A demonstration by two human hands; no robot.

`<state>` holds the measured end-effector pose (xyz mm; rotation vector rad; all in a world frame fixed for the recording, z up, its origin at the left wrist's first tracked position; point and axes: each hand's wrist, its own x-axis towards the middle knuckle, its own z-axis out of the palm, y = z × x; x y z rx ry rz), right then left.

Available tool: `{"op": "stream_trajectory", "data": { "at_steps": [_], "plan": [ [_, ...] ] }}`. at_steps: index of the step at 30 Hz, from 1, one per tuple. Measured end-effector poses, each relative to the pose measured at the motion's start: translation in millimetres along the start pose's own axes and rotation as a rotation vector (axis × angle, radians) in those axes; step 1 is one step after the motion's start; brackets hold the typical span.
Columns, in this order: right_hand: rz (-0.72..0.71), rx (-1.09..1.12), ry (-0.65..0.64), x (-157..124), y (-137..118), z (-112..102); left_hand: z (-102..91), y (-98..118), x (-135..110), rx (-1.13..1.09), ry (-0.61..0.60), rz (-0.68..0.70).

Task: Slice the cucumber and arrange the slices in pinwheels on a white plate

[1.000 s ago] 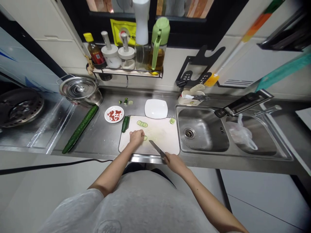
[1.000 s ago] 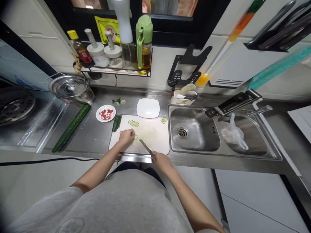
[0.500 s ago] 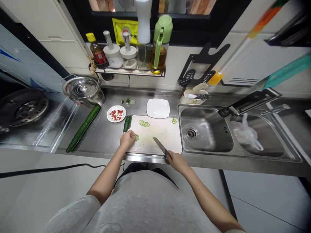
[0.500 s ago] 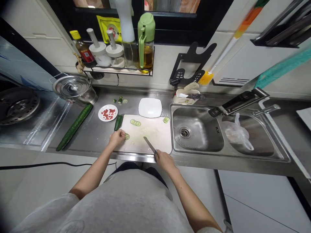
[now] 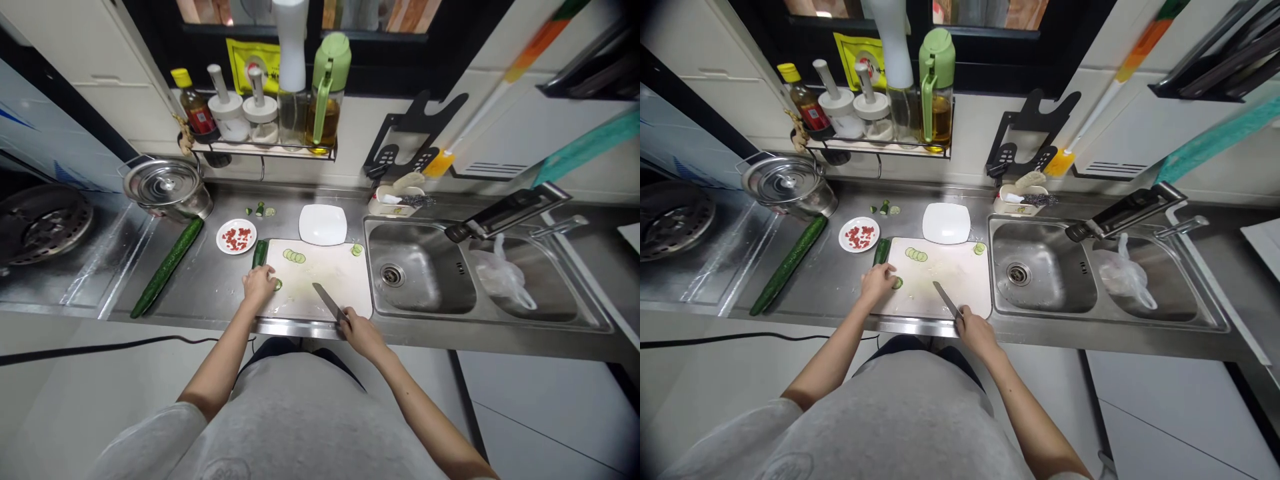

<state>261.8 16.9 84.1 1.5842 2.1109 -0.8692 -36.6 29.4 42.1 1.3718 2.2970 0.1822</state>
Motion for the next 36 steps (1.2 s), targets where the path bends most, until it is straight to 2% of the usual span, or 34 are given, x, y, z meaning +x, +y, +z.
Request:
{"op": "stream_trajectory", "data": {
  "at_steps": [8, 12, 17, 21, 31, 36],
  "plan": [
    [0.035, 0.048, 0.101, 5, 3, -2, 15.5, 51, 31, -0.044, 0.054, 0.142],
    [0.034, 0.052, 0.113, 5, 7, 1, 21.6, 65, 45, 0.015, 0.059, 0.223],
    [0.029, 0.071, 0.121, 3, 15, 6, 24.0, 67, 51, 0.106, 0.058, 0.304],
    [0.027, 0.089, 0.121, 3, 17, 7, 25.0, 68, 51, 0.090, 0.087, 0.336],
    [0.025, 0.069, 0.087, 5, 13, 2, 18.2, 67, 46, -0.116, -0.001, 0.214],
    [0.009, 0.052, 0.095, 6, 11, 2, 19.3, 68, 46, -0.127, -0.011, 0.201]
  ]
}}
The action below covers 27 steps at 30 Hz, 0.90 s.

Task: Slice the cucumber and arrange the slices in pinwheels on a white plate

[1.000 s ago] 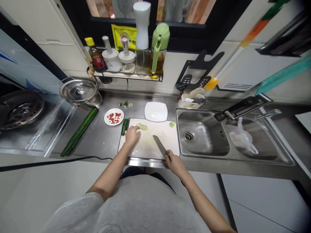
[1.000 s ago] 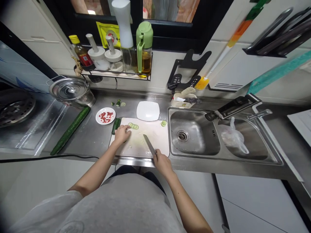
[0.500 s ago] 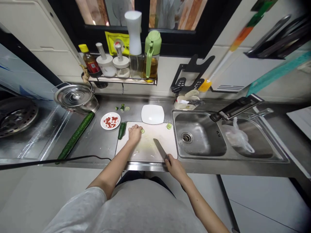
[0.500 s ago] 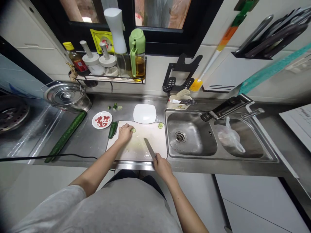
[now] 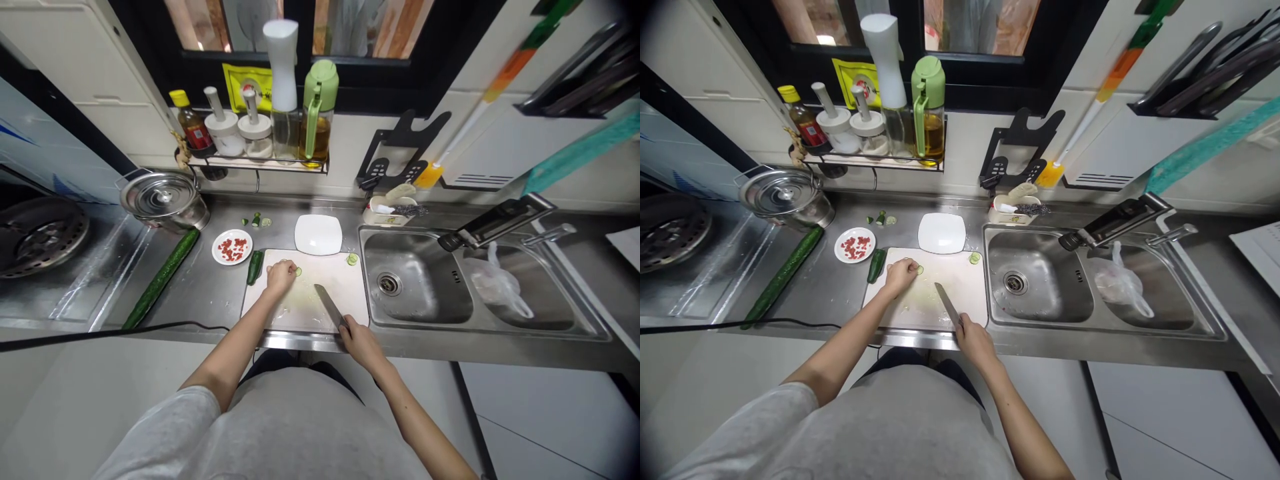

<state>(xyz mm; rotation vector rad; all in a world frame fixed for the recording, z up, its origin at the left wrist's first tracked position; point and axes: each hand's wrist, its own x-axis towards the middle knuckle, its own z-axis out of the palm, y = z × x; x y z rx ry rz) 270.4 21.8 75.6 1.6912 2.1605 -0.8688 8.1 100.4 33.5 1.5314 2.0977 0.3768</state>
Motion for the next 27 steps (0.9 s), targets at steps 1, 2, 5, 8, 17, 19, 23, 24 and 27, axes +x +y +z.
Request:
{"op": "stream_trajectory", "data": {
  "at_steps": [1, 2, 5, 8, 17, 19, 23, 24, 27],
  "plan": [
    [-0.001, -0.007, 0.000, 0, 0, 0, 0.2, 1, 0, 0.002, 0.003, 0.003],
    [-0.001, -0.012, 0.001, 0, 0, -1, 0.2, 1, 0, -0.001, 0.005, 0.004],
    [-0.001, -0.019, -0.001, -2, 2, -1, -1.7, 2, -3, -0.052, -0.004, -0.023],
    [0.001, -0.025, -0.003, -2, 4, 1, -5.5, 1, -12, -0.136, -0.067, -0.060],
    [-0.032, -0.084, -0.052, -5, -10, -2, -13.5, -14, -48, -0.013, -0.223, -0.029],
    [-0.065, -0.119, -0.070, -7, -20, -5, -14.0, -18, -48, 0.046, -0.214, -0.032],
    [-0.136, -0.196, -0.115, -5, -39, -7, -13.6, -26, -46, 0.116, -0.179, -0.015],
    [-0.146, -0.213, -0.116, -4, -43, -6, -13.2, -28, -45, 0.124, -0.169, -0.011],
    [-0.168, -0.251, -0.091, 1, -52, -3, -11.4, -32, -45, 0.126, -0.153, -0.018]
  ]
}}
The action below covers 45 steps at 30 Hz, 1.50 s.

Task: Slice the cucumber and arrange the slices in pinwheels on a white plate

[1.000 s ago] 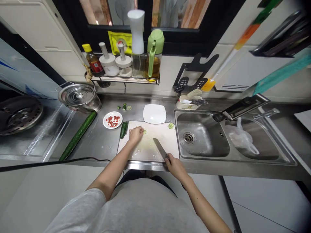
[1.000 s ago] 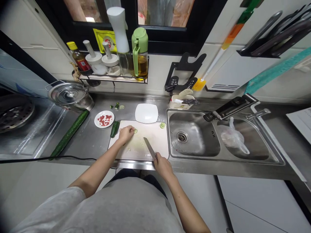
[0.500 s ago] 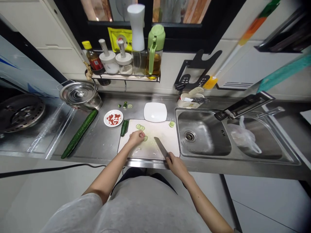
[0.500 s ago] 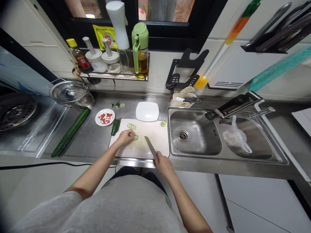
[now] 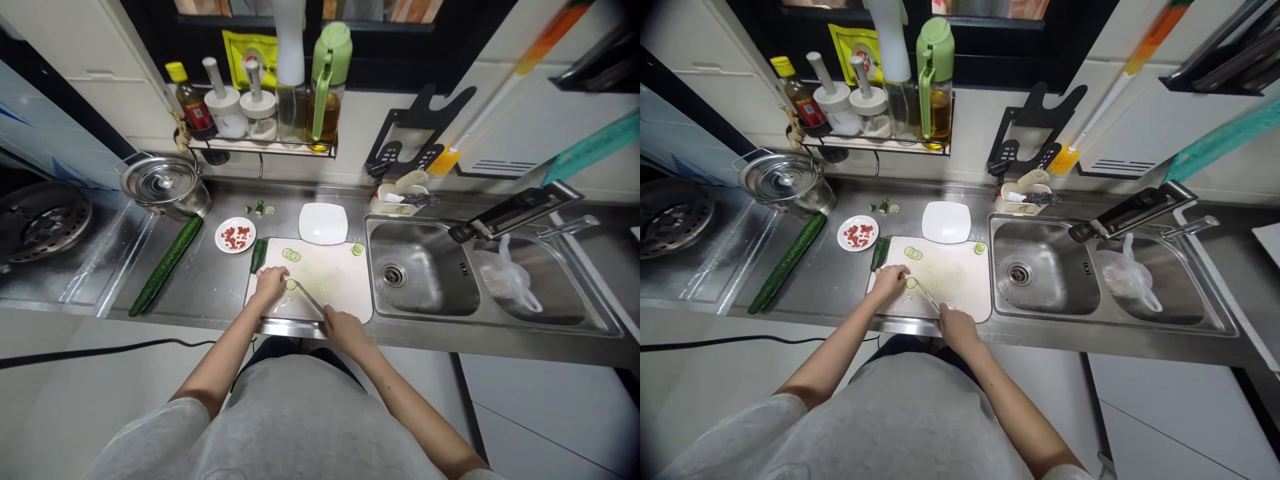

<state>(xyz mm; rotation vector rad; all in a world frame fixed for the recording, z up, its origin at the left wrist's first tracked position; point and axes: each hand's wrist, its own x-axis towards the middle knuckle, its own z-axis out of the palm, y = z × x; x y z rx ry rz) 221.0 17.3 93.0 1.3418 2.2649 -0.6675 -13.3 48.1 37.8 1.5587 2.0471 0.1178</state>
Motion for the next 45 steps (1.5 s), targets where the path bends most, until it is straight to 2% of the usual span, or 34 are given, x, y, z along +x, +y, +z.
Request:
{"op": "stream_trajectory", "data": {
  "at_steps": [9, 21, 31, 45],
  "plan": [
    [-0.041, -0.020, -0.024, 13, -12, -2, 6.4, -4, -2, -0.026, 0.007, 0.010],
    [-0.044, -0.032, -0.052, 15, -17, -9, 6.1, -7, 0, -0.048, -0.021, 0.019],
    [-0.023, -0.042, -0.110, 26, -18, -2, 7.2, -7, 2, -0.044, -0.017, 0.020],
    [0.009, -0.031, -0.132, 7, -13, 1, 3.2, -5, 2, -0.013, -0.032, 0.019]
  ]
}}
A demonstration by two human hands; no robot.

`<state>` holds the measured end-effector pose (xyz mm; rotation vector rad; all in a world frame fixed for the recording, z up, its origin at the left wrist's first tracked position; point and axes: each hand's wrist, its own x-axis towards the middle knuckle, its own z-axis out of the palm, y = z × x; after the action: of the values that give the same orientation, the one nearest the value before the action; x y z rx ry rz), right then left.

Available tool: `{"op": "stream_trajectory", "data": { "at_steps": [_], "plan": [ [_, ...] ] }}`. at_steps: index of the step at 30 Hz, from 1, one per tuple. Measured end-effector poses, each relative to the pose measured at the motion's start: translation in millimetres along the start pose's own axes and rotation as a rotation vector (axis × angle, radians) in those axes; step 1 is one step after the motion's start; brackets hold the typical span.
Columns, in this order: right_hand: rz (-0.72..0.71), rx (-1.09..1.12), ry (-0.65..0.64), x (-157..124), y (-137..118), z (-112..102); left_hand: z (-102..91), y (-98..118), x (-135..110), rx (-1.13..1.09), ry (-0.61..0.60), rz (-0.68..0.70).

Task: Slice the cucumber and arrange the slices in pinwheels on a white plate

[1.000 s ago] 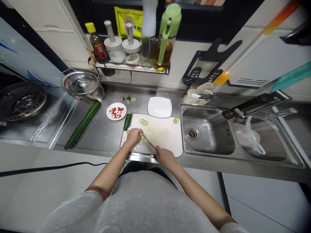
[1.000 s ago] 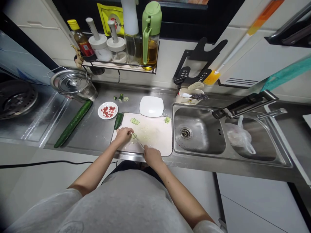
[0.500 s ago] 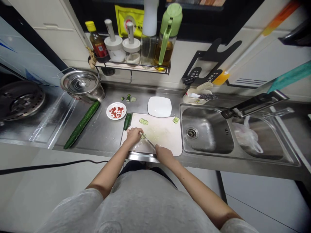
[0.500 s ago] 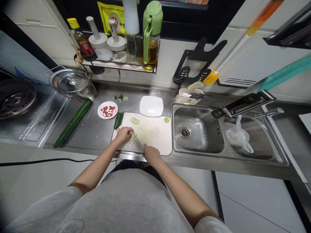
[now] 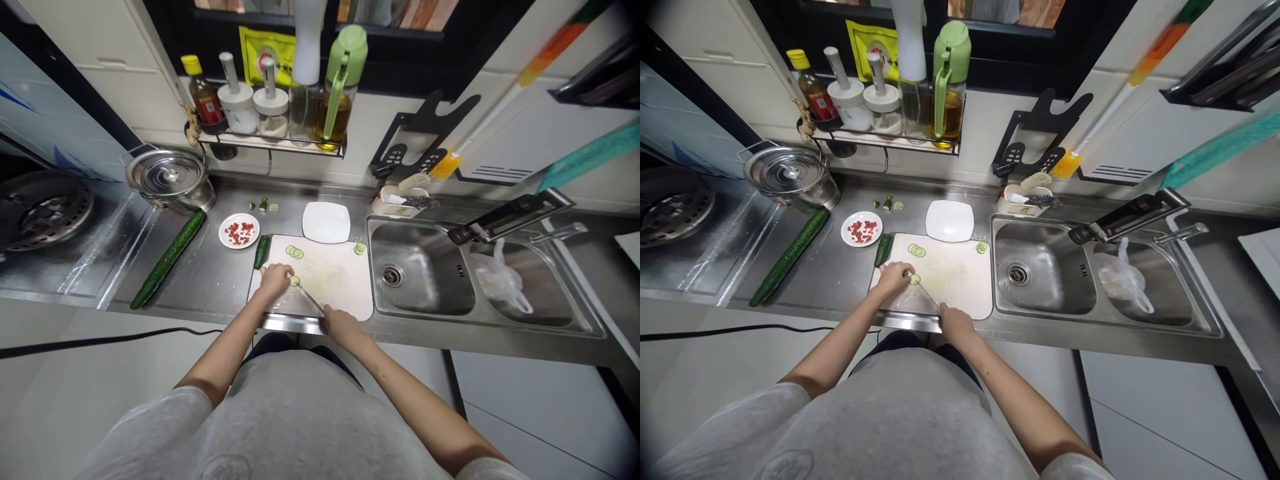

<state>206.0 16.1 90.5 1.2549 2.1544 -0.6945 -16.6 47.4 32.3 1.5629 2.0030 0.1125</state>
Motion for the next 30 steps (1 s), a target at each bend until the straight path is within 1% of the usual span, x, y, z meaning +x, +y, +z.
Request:
{"op": "stream_trajectory", "data": {
  "at_steps": [4, 9, 12, 17, 21, 23, 26, 30],
  "plan": [
    [0.020, 0.012, -0.011, -8, 2, 3, 1.9, 2, -3, 0.044, 0.010, 0.019],
    [0.040, 0.048, -0.015, -18, 5, 8, 7.5, 4, -8, 0.083, 0.085, 0.007],
    [0.055, 0.054, -0.020, -25, 10, 14, 9.7, 6, -8, 0.076, 0.083, -0.008],
    [0.051, 0.126, 0.026, -34, 18, 23, 10.6, 14, -7, 0.051, 0.068, -0.006],
    [0.066, 0.175, 0.049, -36, 25, 28, 8.2, 19, -15, -0.032, 0.069, -0.015],
    [0.082, 0.179, 0.056, -36, 28, 29, 4.9, 16, -23, -0.113, 0.078, -0.046],
    [0.082, 0.184, 0.070, -33, 31, 29, -1.2, 5, -35, -0.220, 0.109, -0.126],
    [0.068, 0.197, 0.059, -29, 32, 30, -5.6, -14, -44, -0.259, 0.139, -0.228]
  ]
}}
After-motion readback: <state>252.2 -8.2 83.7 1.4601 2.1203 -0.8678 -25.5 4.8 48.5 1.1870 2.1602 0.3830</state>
